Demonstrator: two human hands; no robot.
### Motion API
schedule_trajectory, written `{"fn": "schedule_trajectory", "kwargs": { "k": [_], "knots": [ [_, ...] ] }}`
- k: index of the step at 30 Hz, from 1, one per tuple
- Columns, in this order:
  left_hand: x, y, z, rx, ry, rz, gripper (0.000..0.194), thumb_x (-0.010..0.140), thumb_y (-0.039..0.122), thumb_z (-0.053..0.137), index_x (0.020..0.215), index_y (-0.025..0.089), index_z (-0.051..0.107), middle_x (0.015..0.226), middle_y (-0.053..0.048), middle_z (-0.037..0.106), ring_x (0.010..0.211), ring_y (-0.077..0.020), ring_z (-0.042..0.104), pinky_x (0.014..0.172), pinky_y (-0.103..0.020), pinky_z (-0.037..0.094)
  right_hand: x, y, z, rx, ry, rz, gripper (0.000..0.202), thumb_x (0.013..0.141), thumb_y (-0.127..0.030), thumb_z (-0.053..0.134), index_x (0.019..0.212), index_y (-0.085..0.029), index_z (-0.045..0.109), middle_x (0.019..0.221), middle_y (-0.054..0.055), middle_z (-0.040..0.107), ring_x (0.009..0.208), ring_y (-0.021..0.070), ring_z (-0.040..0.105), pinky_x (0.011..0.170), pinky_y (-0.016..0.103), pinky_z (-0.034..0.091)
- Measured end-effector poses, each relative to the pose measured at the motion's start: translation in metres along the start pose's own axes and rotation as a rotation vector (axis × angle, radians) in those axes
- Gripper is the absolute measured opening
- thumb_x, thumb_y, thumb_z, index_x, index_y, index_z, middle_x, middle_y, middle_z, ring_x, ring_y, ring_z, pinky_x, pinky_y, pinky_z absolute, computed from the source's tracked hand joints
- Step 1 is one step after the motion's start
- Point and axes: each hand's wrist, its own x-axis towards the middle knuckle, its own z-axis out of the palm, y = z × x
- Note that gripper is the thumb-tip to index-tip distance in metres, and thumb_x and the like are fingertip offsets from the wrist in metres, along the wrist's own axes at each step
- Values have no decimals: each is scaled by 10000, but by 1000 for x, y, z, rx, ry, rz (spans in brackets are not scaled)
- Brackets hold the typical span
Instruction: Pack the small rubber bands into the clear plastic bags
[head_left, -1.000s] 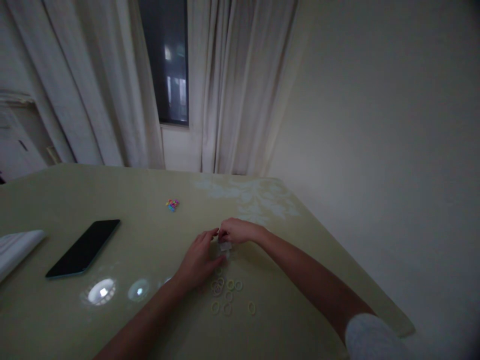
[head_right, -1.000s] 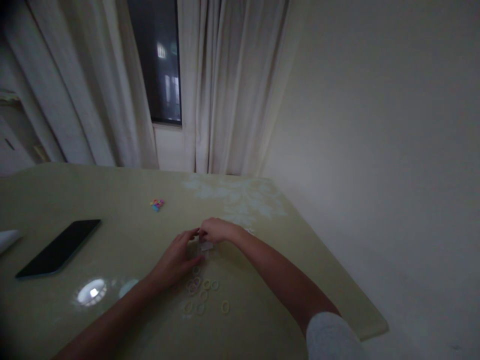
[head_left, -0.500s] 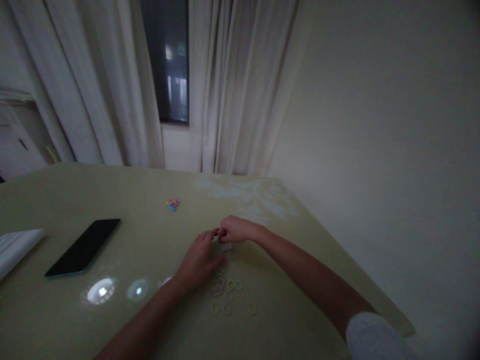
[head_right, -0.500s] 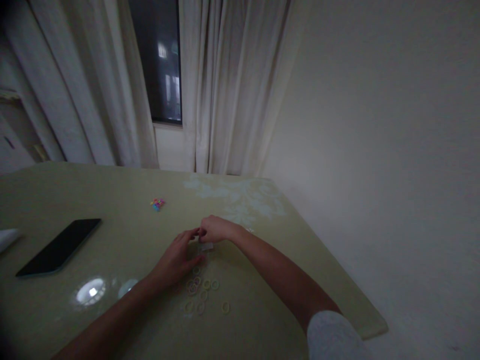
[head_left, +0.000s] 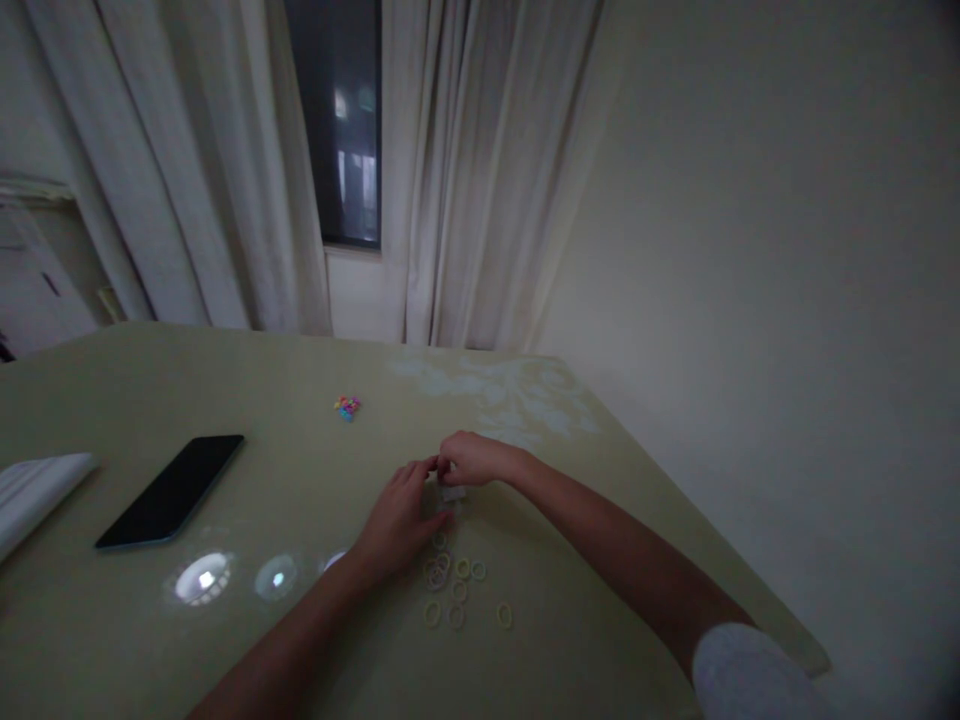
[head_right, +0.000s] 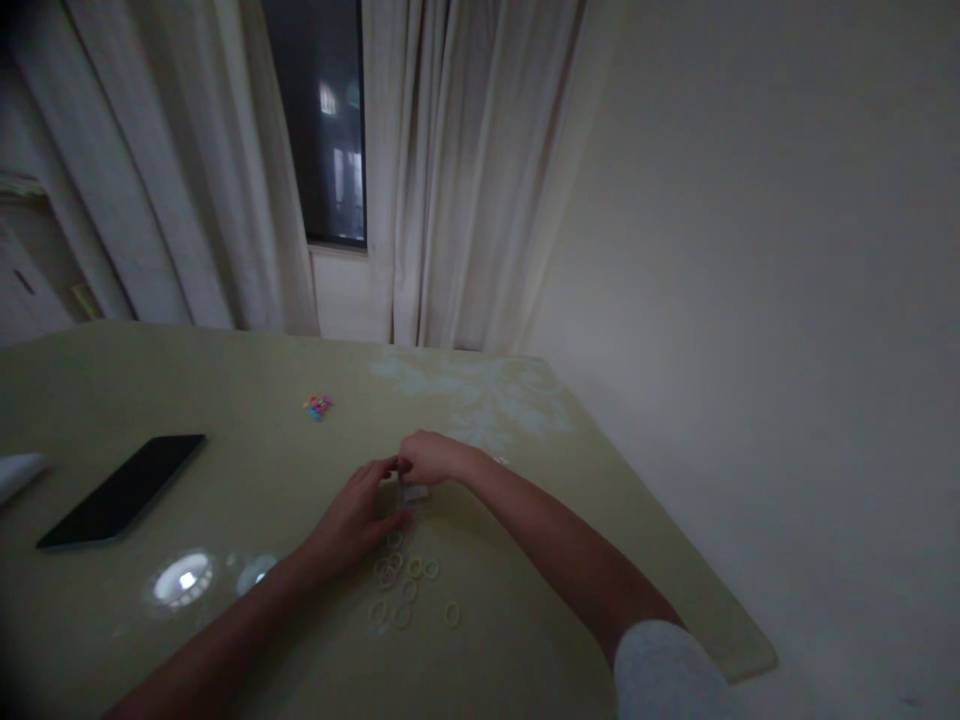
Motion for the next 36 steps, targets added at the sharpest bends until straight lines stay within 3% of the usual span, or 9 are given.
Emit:
{"fn": "schedule_trajectory", "kwargs": {
  "k": [5, 9, 12, 14, 17, 19, 26, 31, 36],
  "knots": [
    [0, 3, 0, -18, -28, -22, 620, 778, 200, 774, 1370, 202, 589, 1334, -147, 681, 1267, -333, 605, 1106, -505, 458, -4, 7, -1, 74, 18, -20, 244, 839, -113, 668, 975, -202, 849, 873, 26, 803, 750, 148, 674, 689, 221, 429],
    [1, 3, -10, -52, -32, -63, 651, 760, 259, 801, 1368, 192, 580, 1395, -164, 647, 1286, -330, 590, 1103, -493, 453, -20, 10, 2, 266, 253, 8, 220, 838, -67, 676, 975, -162, 820, 912, 43, 786, 765, 142, 647, 733, 231, 446],
    [5, 5, -30, -22, -89, -118, 385, 804, 346, 751, 1144, 184, 673, 1167, -123, 737, 1049, -281, 677, 905, -393, 531, -44, 2, 17, 428, 452, 84, 116, 865, -119, 715, 947, -150, 791, 861, 33, 741, 700, 124, 590, 677, 227, 424],
    [6, 9, -44, 20, -231, -166, 191, 869, 374, 664, 909, 192, 709, 879, -63, 756, 804, -235, 684, 721, -319, 504, -63, -7, 33, 528, 529, 121, 52, 882, -185, 747, 914, -162, 780, 803, 12, 704, 678, 120, 562, 656, 227, 409],
    [5, 19, -53, 110, -402, -178, 202, 890, 350, 631, 826, 202, 753, 779, -39, 756, 721, -216, 681, 662, -290, 442, -88, -21, 58, 620, 506, 140, 71, 895, -237, 757, 895, -169, 778, 773, 4, 679, 680, 126, 570, 656, 235, 407],
    [2, 26, -50, 194, -440, -173, 191, 888, 315, 628, 850, 213, 784, 826, -49, 768, 769, -224, 695, 692, -294, 431, -99, -26, 70, 609, 456, 159, 57, 899, -214, 743, 917, -177, 784, 799, 9, 683, 702, 131, 584, 673, 238, 412],
    [-7, 33, -32, 312, -440, -190, 176, 894, 270, 614, 905, 230, 785, 930, -57, 758, 842, -227, 696, 717, -291, 417, -111, -28, 72, 515, 270, 122, 85, 824, -208, 769, 906, -196, 788, 840, 14, 687, 735, 148, 595, 657, 233, 393],
    [-10, 29, -30, 293, -469, -159, 184, 881, 220, 563, 902, 204, 745, 923, -66, 744, 814, -210, 675, 699, -275, 415, -109, -37, 72, 480, 194, 128, 84, 807, -197, 727, 877, -183, 771, 836, 18, 714, 735, 150, 599, 666, 240, 385],
    [-8, 24, -38, 118, -449, -157, 200, 921, 305, 513, 890, 198, 679, 805, -41, 716, 715, -197, 644, 643, -266, 428, -106, -44, 78, 336, 144, 188, 95, 769, -260, 734, 833, -190, 735, 790, 13, 693, 696, 155, 553, 629, 258, 339]
  ]
}}
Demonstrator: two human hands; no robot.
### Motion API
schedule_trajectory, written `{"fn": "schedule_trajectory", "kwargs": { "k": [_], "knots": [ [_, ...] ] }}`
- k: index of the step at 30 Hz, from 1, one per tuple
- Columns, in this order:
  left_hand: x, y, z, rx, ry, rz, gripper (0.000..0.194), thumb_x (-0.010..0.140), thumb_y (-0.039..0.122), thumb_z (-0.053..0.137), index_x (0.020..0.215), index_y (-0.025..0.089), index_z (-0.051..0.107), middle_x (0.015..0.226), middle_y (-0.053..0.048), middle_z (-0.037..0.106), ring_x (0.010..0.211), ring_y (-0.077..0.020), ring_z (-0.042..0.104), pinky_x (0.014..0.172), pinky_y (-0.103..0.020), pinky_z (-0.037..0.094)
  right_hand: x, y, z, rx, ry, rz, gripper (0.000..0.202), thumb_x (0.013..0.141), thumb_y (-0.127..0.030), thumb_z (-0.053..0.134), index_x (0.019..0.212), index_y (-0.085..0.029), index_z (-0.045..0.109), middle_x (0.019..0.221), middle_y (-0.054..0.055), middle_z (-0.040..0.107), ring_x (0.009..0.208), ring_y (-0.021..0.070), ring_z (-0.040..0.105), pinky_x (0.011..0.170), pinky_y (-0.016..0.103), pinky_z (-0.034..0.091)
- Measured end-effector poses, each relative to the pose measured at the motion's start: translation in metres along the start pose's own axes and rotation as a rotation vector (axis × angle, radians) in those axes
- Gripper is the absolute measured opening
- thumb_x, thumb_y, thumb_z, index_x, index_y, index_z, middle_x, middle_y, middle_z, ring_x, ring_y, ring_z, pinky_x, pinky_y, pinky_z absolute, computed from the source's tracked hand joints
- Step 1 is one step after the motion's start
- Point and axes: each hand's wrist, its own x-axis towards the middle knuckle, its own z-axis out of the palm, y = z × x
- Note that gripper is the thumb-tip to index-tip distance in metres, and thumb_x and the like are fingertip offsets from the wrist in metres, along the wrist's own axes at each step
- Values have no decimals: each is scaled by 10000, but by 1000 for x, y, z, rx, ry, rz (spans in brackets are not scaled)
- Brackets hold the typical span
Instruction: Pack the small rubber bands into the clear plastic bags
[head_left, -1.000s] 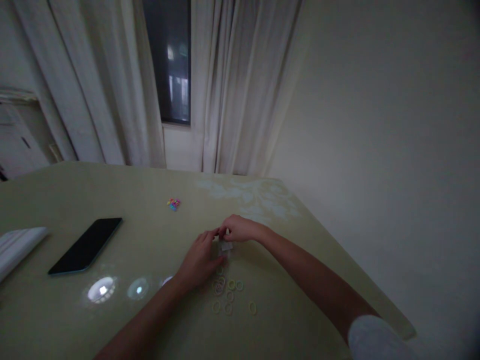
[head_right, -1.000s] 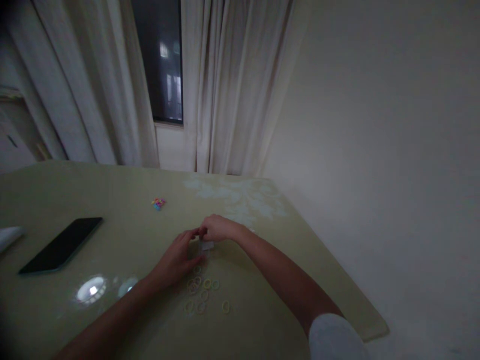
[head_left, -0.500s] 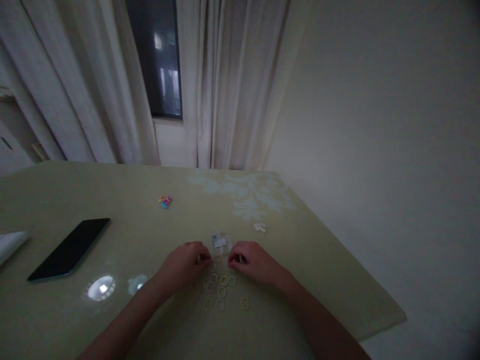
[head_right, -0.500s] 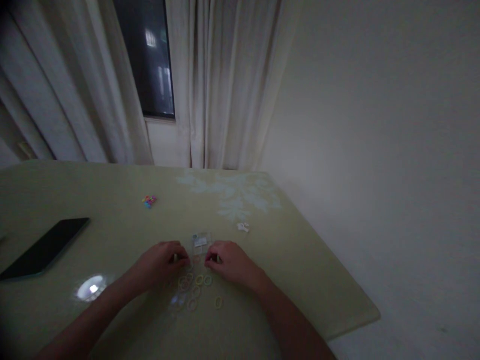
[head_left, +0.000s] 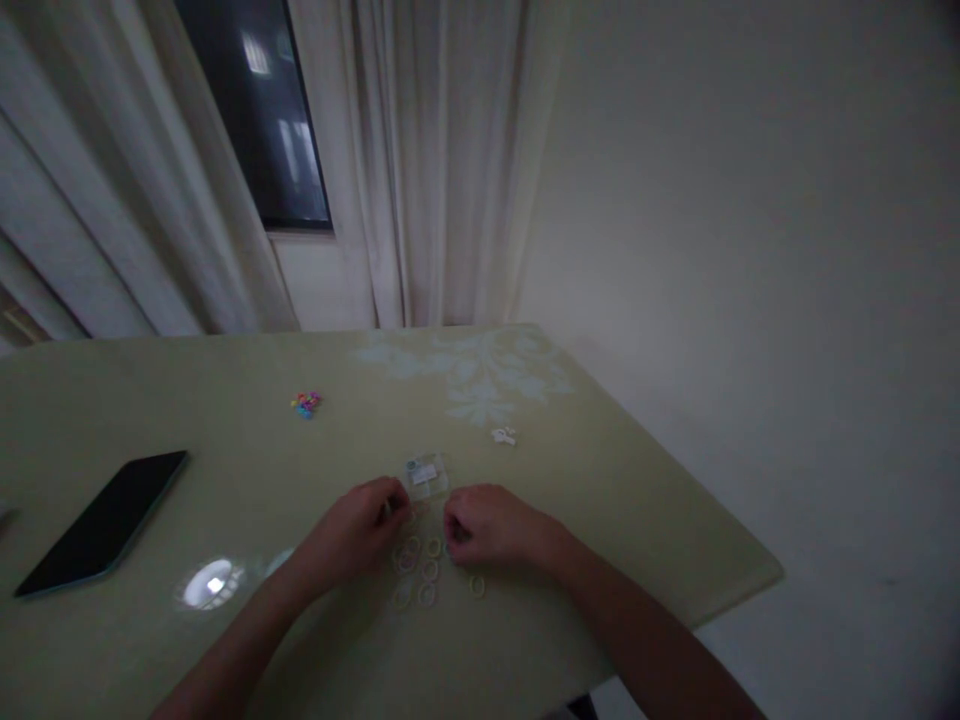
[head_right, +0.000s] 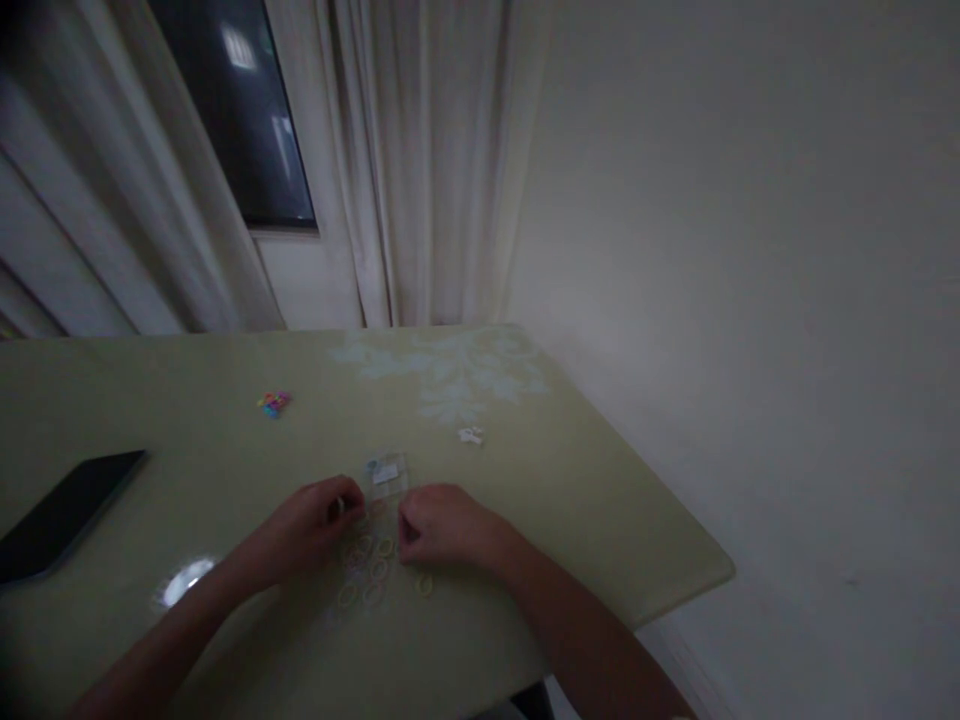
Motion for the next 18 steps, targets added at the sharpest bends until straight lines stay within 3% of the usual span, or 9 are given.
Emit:
{"fn": "schedule_trajectory", "kwargs": {
  "k": [3, 6, 9, 12, 18],
  "knots": [
    [1, -1, -9, -210, 16, 33, 239, 932, 391, 546, 872, 204, 682, 758, -22, 715, 704, -197, 653, 629, -262, 458, 1, 3, 1, -37, 8, -64, 127, 779, -293, 751, 814, -181, 701, 818, 17, 675, 726, 159, 546, 638, 261, 339],
    [3, 3, -11, -402, 68, 38, 252, 873, 438, 656, 927, 207, 741, 828, -42, 774, 785, -222, 710, 701, -287, 526, 2, 6, -1, 117, 130, -116, 118, 775, -242, 760, 831, -179, 677, 818, -5, 635, 725, 138, 534, 652, 243, 358],
    [4, 14, -3, -552, 145, -5, 281, 816, 453, 735, 937, 203, 778, 865, -61, 808, 810, -239, 743, 738, -304, 561, 5, 2, -3, 379, 344, -101, 93, 769, -163, 721, 831, -179, 654, 769, -33, 575, 679, 111, 504, 641, 221, 369],
    [2, 29, 9, -680, 200, -58, 305, 767, 464, 788, 910, 194, 789, 838, -60, 810, 771, -233, 745, 720, -306, 576, 7, -5, -1, 501, 508, -79, 89, 750, -138, 693, 808, -181, 641, 726, -42, 535, 650, 107, 476, 621, 220, 358],
    [-3, 46, 18, -840, 201, -128, 355, 748, 492, 819, 944, 197, 800, 937, -76, 828, 842, -252, 761, 777, -345, 607, 10, -10, 5, 486, 632, -22, 80, 744, -164, 683, 777, -191, 615, 716, -37, 522, 659, 119, 480, 622, 232, 359]
  ]
}}
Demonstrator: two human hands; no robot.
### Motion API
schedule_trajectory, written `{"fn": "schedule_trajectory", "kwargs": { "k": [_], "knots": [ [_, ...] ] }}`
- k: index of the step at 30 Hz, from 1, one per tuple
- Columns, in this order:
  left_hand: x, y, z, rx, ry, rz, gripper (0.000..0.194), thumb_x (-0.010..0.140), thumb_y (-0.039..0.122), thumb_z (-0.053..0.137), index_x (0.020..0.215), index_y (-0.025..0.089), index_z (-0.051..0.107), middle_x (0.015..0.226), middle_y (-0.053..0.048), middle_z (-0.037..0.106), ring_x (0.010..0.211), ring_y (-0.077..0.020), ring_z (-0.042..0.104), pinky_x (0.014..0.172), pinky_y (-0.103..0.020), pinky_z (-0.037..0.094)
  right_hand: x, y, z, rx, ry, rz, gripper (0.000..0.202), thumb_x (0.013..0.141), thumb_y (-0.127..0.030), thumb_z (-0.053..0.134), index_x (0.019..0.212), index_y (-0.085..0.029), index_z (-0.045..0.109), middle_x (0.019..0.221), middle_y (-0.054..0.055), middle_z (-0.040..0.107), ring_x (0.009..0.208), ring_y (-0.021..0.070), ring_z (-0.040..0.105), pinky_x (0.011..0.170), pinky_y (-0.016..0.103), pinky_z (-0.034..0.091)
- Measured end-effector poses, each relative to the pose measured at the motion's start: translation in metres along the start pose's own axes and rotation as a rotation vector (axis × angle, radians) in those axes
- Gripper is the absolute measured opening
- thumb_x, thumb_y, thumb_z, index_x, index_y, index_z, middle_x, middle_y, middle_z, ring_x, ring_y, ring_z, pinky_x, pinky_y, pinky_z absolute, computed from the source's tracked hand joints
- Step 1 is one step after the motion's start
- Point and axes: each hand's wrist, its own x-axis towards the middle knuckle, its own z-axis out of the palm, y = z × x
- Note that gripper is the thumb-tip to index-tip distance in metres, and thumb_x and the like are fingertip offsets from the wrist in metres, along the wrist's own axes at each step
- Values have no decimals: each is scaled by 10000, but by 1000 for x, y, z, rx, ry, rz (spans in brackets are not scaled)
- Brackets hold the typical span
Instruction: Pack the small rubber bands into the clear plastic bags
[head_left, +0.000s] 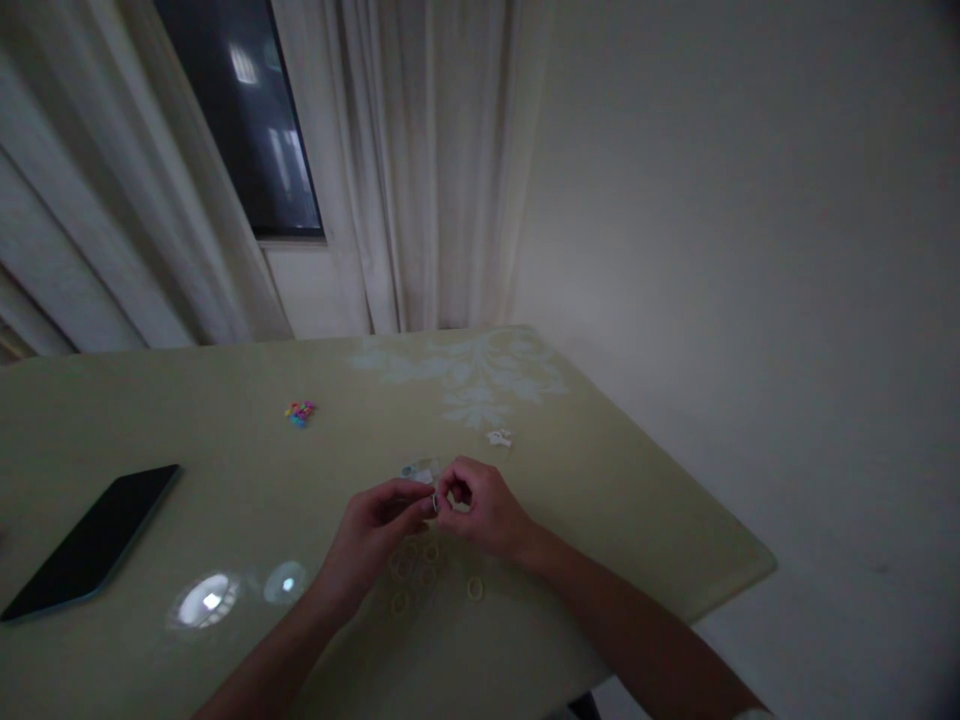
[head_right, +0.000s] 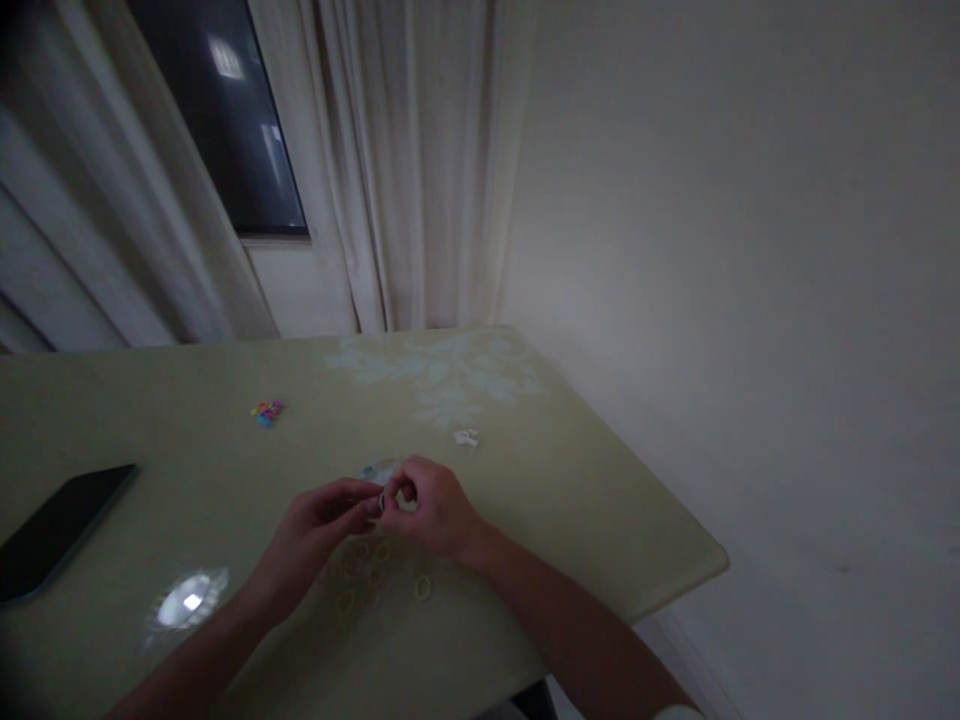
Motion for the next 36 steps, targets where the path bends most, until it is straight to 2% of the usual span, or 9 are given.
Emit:
{"fn": "schedule_trajectory", "kwargs": {
  "k": [13, 16, 18, 21, 25, 27, 30, 33, 36],
  "knots": [
    [2, -9, 1, -81, 22, 11, 439, 731, 528, 850, 993, 193, 740, 901, -60, 801, 828, -229, 748, 784, -342, 600, -4, -1, 4, -114, 119, -113, 53, 798, -171, 634, 824, -194, 594, 777, -13, 545, 664, 121, 484, 642, 246, 395],
    [4, -6, -7, -72, -21, 38, 451, 748, 513, 846, 1042, 194, 720, 899, -57, 787, 828, -220, 735, 793, -347, 596, -3, -2, 2, 22, 100, -60, 183, 847, -243, 670, 1017, -177, 656, 901, 19, 602, 670, 111, 504, 619, 240, 414],
    [6, -3, -14, -58, -82, 64, 451, 770, 502, 835, 1076, 194, 712, 905, -60, 780, 843, -216, 728, 793, -338, 587, -2, -2, 0, 159, 14, -7, 306, 876, -322, 699, 1143, -175, 677, 969, 37, 636, 676, 107, 528, 601, 233, 421],
    [8, 1, -23, -34, -146, 76, 431, 777, 483, 839, 1063, 188, 708, 915, -65, 773, 857, -210, 718, 799, -324, 573, -1, -2, 0, 279, -78, 35, 252, 901, -388, 710, 1031, -175, 744, 846, 15, 647, 649, 104, 512, 585, 230, 398],
    [10, 4, -29, -16, -161, 76, 435, 762, 479, 839, 1054, 195, 686, 898, -50, 759, 830, -198, 708, 774, -313, 561, -3, -1, 6, 306, -27, 36, 181, 895, -344, 698, 895, -166, 736, 712, -16, 590, 598, 96, 444, 560, 232, 354],
    [12, 4, -37, 84, -200, 86, 400, 795, 485, 791, 1058, 201, 690, 894, -48, 761, 826, -203, 703, 754, -308, 551, -4, -1, 8, 289, -7, 52, 168, 881, -331, 703, 886, -165, 725, 715, -13, 594, 607, 101, 449, 563, 233, 360],
    [16, 3, -57, 480, -238, 104, 230, 888, 418, 661, 921, 205, 740, 862, -48, 770, 799, -205, 687, 717, -290, 509, -5, 0, 10, 264, 15, 78, 162, 870, -329, 708, 872, -167, 716, 717, -6, 601, 619, 109, 470, 569, 235, 376],
    [20, 0, -77, 838, -219, 90, 196, 862, 305, 603, 843, 221, 779, 849, -45, 786, 767, -208, 686, 722, -294, 476, -4, 2, 10, 267, 23, 91, 167, 872, -336, 702, 855, -170, 708, 694, -12, 587, 605, 108, 470, 556, 230, 374],
    [21, -5, -85, 961, -281, 34, 207, 811, 238, 591, 829, 231, 797, 864, -48, 795, 798, -223, 709, 738, -294, 466, -3, 3, 10, 269, 28, 86, 171, 869, -338, 705, 843, -168, 707, 684, -13, 584, 596, 105, 465, 553, 227, 373]
  ]
}}
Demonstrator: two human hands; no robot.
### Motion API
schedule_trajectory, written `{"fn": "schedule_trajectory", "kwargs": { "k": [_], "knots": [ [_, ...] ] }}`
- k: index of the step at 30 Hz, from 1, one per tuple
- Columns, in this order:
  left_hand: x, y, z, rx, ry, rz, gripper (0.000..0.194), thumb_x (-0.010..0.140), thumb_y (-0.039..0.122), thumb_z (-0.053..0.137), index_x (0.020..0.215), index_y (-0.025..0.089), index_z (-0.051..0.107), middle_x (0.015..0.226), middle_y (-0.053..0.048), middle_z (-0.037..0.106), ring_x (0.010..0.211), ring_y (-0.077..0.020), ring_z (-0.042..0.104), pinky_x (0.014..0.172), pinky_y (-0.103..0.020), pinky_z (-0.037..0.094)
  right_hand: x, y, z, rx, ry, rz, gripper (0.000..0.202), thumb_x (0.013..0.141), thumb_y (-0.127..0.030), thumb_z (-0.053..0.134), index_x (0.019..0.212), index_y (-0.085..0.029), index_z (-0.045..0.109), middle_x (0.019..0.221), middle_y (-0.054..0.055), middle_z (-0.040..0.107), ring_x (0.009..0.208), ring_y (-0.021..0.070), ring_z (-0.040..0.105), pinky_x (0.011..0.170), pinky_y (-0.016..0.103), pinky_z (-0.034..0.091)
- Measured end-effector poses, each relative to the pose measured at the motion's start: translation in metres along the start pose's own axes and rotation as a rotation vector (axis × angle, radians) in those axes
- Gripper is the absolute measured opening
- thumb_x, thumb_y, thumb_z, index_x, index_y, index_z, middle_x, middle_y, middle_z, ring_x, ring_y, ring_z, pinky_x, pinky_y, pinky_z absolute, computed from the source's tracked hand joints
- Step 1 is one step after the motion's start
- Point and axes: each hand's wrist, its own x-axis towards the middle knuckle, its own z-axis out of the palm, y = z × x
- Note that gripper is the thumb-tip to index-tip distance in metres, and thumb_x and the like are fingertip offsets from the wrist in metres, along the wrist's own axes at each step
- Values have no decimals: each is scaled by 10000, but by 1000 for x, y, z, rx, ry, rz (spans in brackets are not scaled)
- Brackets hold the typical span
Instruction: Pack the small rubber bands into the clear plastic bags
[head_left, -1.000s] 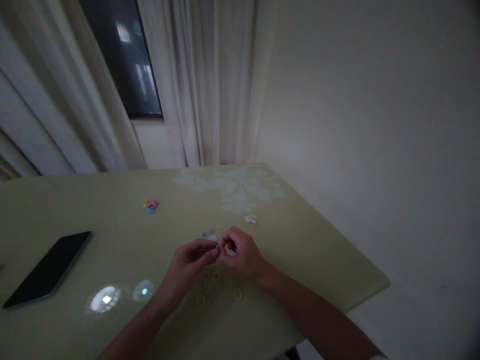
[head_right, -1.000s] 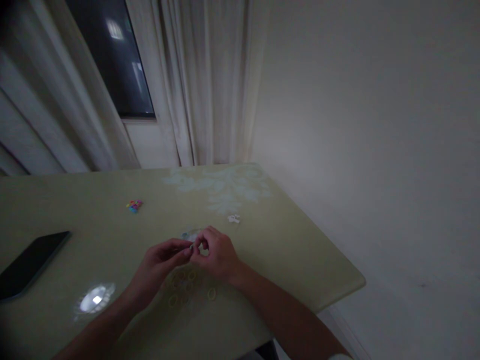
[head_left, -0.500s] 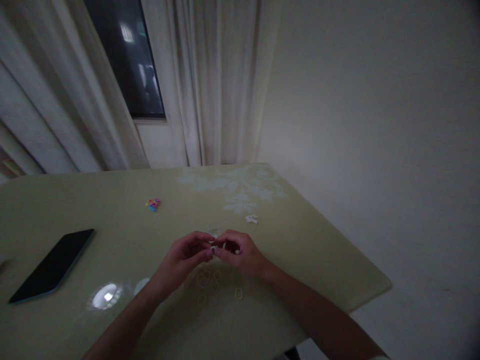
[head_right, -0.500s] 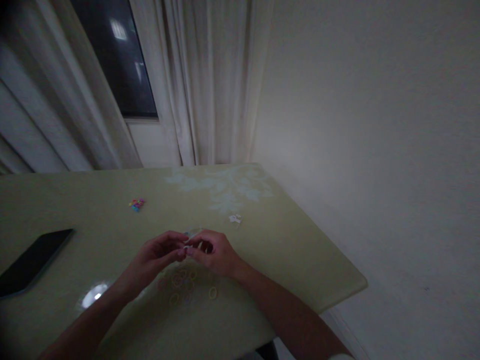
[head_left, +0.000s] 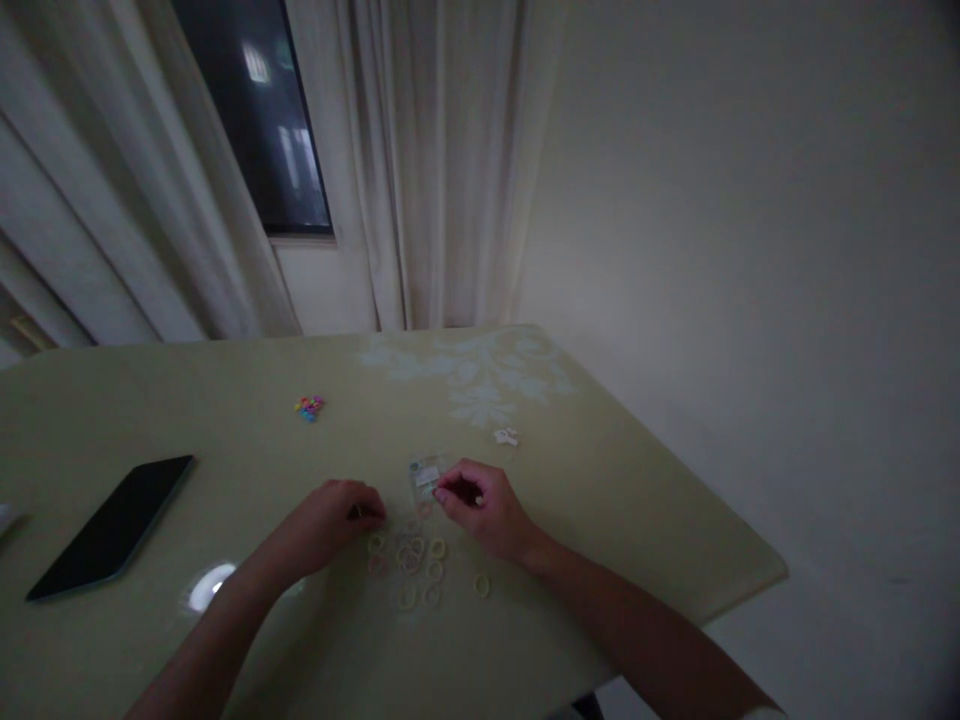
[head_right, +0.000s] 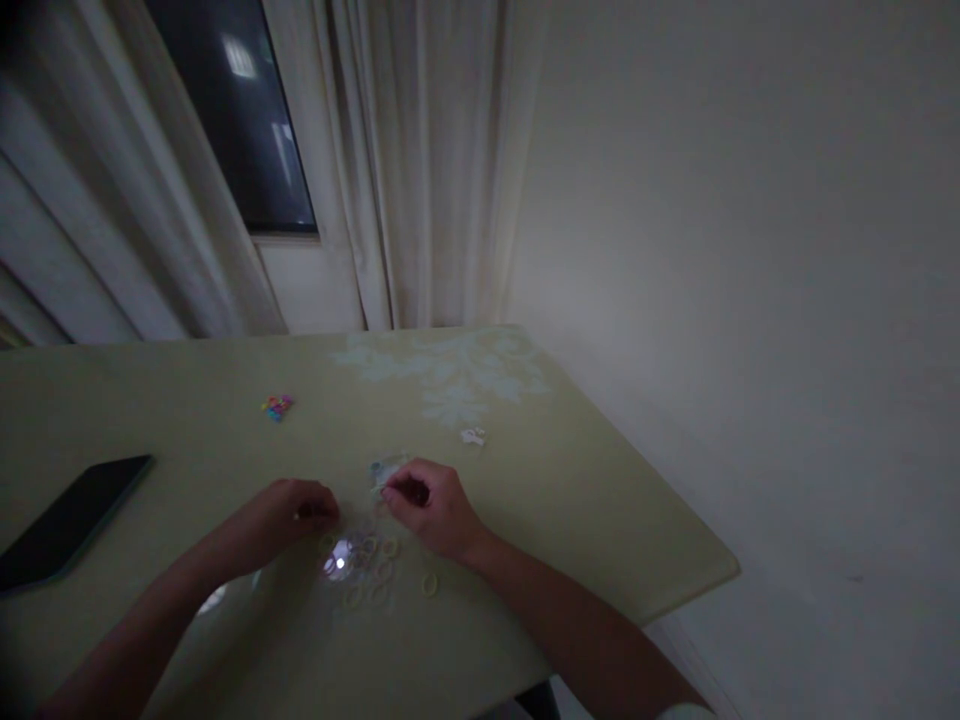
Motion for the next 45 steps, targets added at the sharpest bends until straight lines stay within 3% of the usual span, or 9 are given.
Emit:
{"fn": "schedule_trajectory", "kwargs": {
  "k": [13, 20, 24, 29, 34, 39, 45],
  "knots": [
    [-8, 6, 0, -48, -123, -16, 175, 720, 249, 601, 763, 220, 768, 762, -25, 758, 731, -219, 684, 664, -276, 444, -2, 1, 1, -23, -13, -1, 182, 873, -355, 720, 857, -174, 725, 703, -7, 597, 613, 113, 474, 564, 238, 376],
    [-14, 16, 12, 204, -47, -21, 56, 741, 211, 548, 711, 214, 595, 764, -37, 673, 676, -209, 600, 600, -293, 343, -1, 1, 1, -39, -17, -13, 178, 880, -345, 711, 859, -169, 724, 705, -5, 602, 618, 113, 482, 570, 236, 380],
    [-8, 18, 14, 199, 28, 19, 107, 810, 206, 492, 705, 227, 491, 727, -23, 622, 655, -189, 560, 601, -287, 338, -1, 1, 0, -30, -20, -16, 174, 882, -338, 709, 860, -166, 723, 711, -5, 606, 618, 112, 486, 573, 237, 382],
    [-1, 17, 6, -47, 240, 86, 77, 859, 254, 523, 788, 228, 541, 695, 2, 656, 629, -171, 593, 607, -264, 419, -2, 2, 1, -28, -18, -22, 166, 880, -325, 709, 882, -161, 739, 710, -2, 614, 615, 111, 484, 572, 235, 381],
    [-1, 36, 7, -442, 351, 139, 186, 882, 389, 663, 879, 213, 724, 838, -41, 793, 773, -211, 739, 735, -299, 567, -1, 3, 2, -24, 0, -48, 165, 879, -316, 715, 885, -159, 764, 734, 15, 646, 620, 113, 498, 581, 241, 386],
    [2, 52, 26, -808, 344, 166, 199, 810, 378, 792, 904, 203, 781, 846, -43, 812, 788, -205, 756, 749, -289, 601, 0, 3, 2, 3, 11, -47, 173, 896, -325, 705, 893, -162, 764, 734, 16, 652, 620, 114, 497, 580, 242, 384],
    [6, 53, 39, -956, 303, 153, 237, 789, 356, 850, 943, 191, 776, 884, -52, 806, 797, -189, 738, 752, -281, 589, 1, 1, 0, 21, 44, -31, 179, 898, -333, 695, 868, -162, 738, 707, 3, 626, 614, 113, 492, 571, 235, 377]
  ]
}}
